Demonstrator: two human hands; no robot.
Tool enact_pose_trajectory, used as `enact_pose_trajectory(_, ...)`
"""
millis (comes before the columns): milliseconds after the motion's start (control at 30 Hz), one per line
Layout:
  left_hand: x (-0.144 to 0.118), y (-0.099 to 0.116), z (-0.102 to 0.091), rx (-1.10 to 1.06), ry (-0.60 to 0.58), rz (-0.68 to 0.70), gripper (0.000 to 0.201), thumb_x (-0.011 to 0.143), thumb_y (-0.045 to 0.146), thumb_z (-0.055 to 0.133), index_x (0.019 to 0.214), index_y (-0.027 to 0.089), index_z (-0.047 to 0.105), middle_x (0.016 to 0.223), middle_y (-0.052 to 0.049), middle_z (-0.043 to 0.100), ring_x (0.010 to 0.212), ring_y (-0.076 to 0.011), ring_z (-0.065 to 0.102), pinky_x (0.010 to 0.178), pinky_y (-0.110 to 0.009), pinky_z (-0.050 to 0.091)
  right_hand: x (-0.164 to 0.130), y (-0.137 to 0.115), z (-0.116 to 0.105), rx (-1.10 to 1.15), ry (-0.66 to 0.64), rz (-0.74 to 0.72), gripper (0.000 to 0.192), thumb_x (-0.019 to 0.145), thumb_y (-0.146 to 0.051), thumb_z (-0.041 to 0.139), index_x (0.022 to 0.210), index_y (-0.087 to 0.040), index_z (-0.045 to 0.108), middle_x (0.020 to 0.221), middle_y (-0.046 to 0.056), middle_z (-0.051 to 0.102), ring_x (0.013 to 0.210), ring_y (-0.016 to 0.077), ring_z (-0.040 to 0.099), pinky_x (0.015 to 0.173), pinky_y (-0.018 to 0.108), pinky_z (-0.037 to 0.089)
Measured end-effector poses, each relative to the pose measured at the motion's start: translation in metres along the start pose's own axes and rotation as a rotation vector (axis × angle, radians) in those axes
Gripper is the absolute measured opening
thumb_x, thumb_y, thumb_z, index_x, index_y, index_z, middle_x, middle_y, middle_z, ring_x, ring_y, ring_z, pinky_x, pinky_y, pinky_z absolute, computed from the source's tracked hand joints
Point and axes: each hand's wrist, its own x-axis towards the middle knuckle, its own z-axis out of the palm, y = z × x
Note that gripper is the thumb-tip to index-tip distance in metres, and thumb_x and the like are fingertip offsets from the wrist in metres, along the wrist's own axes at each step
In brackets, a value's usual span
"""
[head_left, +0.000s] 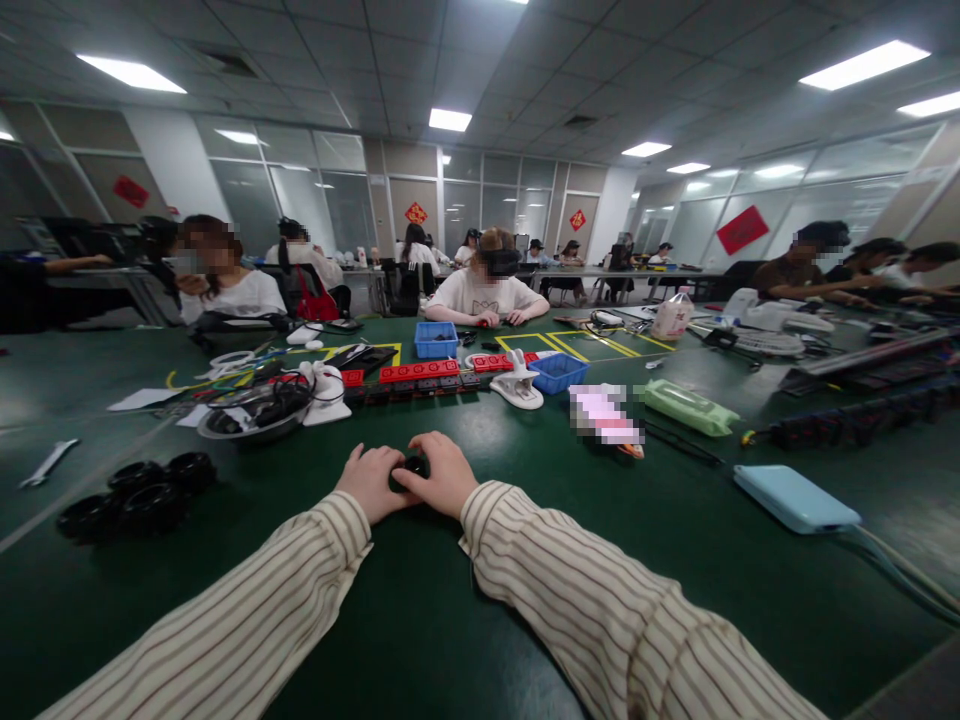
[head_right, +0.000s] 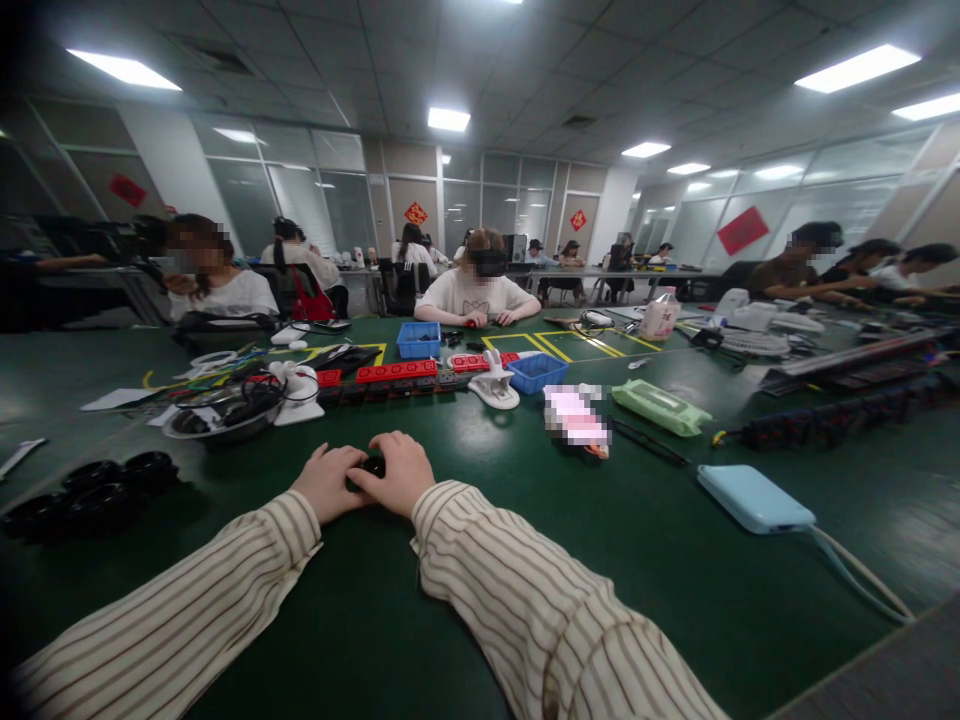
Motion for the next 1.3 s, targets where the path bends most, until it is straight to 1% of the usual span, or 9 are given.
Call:
enact_pose_trajectory(100, -0.001, 0.006, -0.002, 0.054, -0.005, 0.001, 0.034, 0.063, 0.047, 0.053, 0.081, 0.019, 0.058, 0.087, -0.005, 0.06, 0.09, -0.024, 0.053, 0.096, -0.052, 0.021, 0.001, 0.003, 0.003, -0.031, -0.021, 0.008, 0.028, 0.07, -0.04, 0.058, 0.084, -0.016, 0.053, 0.082, 0.003, 0.051, 0.081, 0.0155, 0.047, 0.074, 0.03, 0.039)
enact_pose_trajectory(233, 0.0, 0.001, -0.001, -0.018, -0.003, 0.067, 0.032, 0.064, 0.041, 0.054, 0.086, 0.019, 0.059, 0.091, -0.005, 0.06, 0.091, -0.0229, 0.053, 0.095, -0.048, 0.027, 0.002, 0.003, 0.003, 0.029, -0.029, -0.047, 0.016, 0.07, -0.024, 0.057, 0.083, -0.017, 0.054, 0.083, 0.002, 0.052, 0.083, 0.0146, 0.047, 0.078, 0.029, 0.039)
enact_pose_trajectory(333, 0.002, -0.009, 0.004, -0.124, -0.006, 0.184, 0.029, 0.063, 0.036, 0.056, 0.086, 0.018, 0.059, 0.095, -0.006, 0.059, 0.091, -0.0212, 0.053, 0.089, -0.037, 0.037, 0.001, 0.001, 0.001, 0.109, -0.041, -0.094, 0.022, 0.066, -0.014, 0.055, 0.089, -0.016, 0.054, 0.087, 0.003, 0.054, 0.087, 0.0145, 0.048, 0.082, 0.028, 0.038)
enact_pose_trajectory(433, 0.005, -0.018, 0.01, -0.206, -0.003, 0.257, 0.029, 0.064, 0.036, 0.056, 0.085, 0.017, 0.06, 0.099, -0.007, 0.058, 0.095, -0.0209, 0.052, 0.086, -0.032, 0.039, 0.0, 0.0, 0.0, 0.175, -0.061, -0.099, 0.037, 0.066, -0.01, 0.053, 0.102, -0.016, 0.049, 0.095, 0.004, 0.055, 0.091, 0.0146, 0.049, 0.085, 0.028, 0.038)
enact_pose_trajectory(633, 0.004, -0.019, 0.008, -0.161, 0.027, 0.187, 0.05, 0.059, 0.044, 0.059, 0.099, 0.016, 0.054, 0.105, -0.009, 0.056, 0.098, -0.0243, 0.05, 0.091, -0.04, 0.035, -0.002, -0.001, -0.002, 0.148, -0.061, -0.088, 0.04, 0.07, -0.021, 0.056, 0.109, -0.016, 0.045, 0.102, 0.006, 0.053, 0.096, 0.0166, 0.048, 0.087, 0.032, 0.037)
enact_pose_trajectory(833, 0.001, -0.008, 0.0, -0.044, 0.036, 0.094, 0.041, 0.057, 0.049, 0.058, 0.084, 0.018, 0.055, 0.088, -0.005, 0.058, 0.09, -0.0235, 0.053, 0.094, -0.049, 0.027, 0.0, 0.001, 0.001, 0.049, -0.016, -0.008, 0.035, 0.068, -0.038, 0.06, 0.094, -0.017, 0.05, 0.086, 0.003, 0.051, 0.083, 0.0158, 0.048, 0.077, 0.031, 0.041)
enact_pose_trajectory(1000, 0.0, -0.001, 0.0, 0.016, 0.041, 0.087, 0.033, 0.061, 0.045, 0.056, 0.081, 0.018, 0.057, 0.087, -0.005, 0.06, 0.09, -0.0232, 0.054, 0.095, -0.049, 0.026, 0.001, 0.004, 0.007, 0.053, -0.018, -0.015, 0.021, 0.069, -0.031, 0.06, 0.084, -0.017, 0.052, 0.083, 0.002, 0.05, 0.081, 0.0143, 0.047, 0.077, 0.029, 0.04)
enact_pose_trajectory(1100, 0.001, -0.003, 0.002, -0.009, 0.036, 0.124, 0.03, 0.063, 0.041, 0.055, 0.082, 0.018, 0.059, 0.087, -0.005, 0.061, 0.087, -0.0225, 0.055, 0.092, -0.044, 0.032, 0.001, 0.005, 0.007, 0.091, -0.021, -0.057, 0.018, 0.069, -0.021, 0.058, 0.085, -0.017, 0.053, 0.084, 0.002, 0.051, 0.084, 0.014, 0.048, 0.08, 0.029, 0.039)
enact_pose_trajectory(1300, 0.005, -0.017, 0.011, -0.143, 0.043, 0.241, 0.028, 0.063, 0.034, 0.056, 0.084, 0.016, 0.06, 0.094, -0.007, 0.06, 0.091, -0.0218, 0.054, 0.083, -0.033, 0.041, 0.0, 0.003, 0.002, 0.19, -0.092, -0.098, 0.038, 0.067, -0.01, 0.052, 0.104, -0.017, 0.048, 0.098, 0.004, 0.055, 0.093, 0.0146, 0.049, 0.086, 0.029, 0.038)
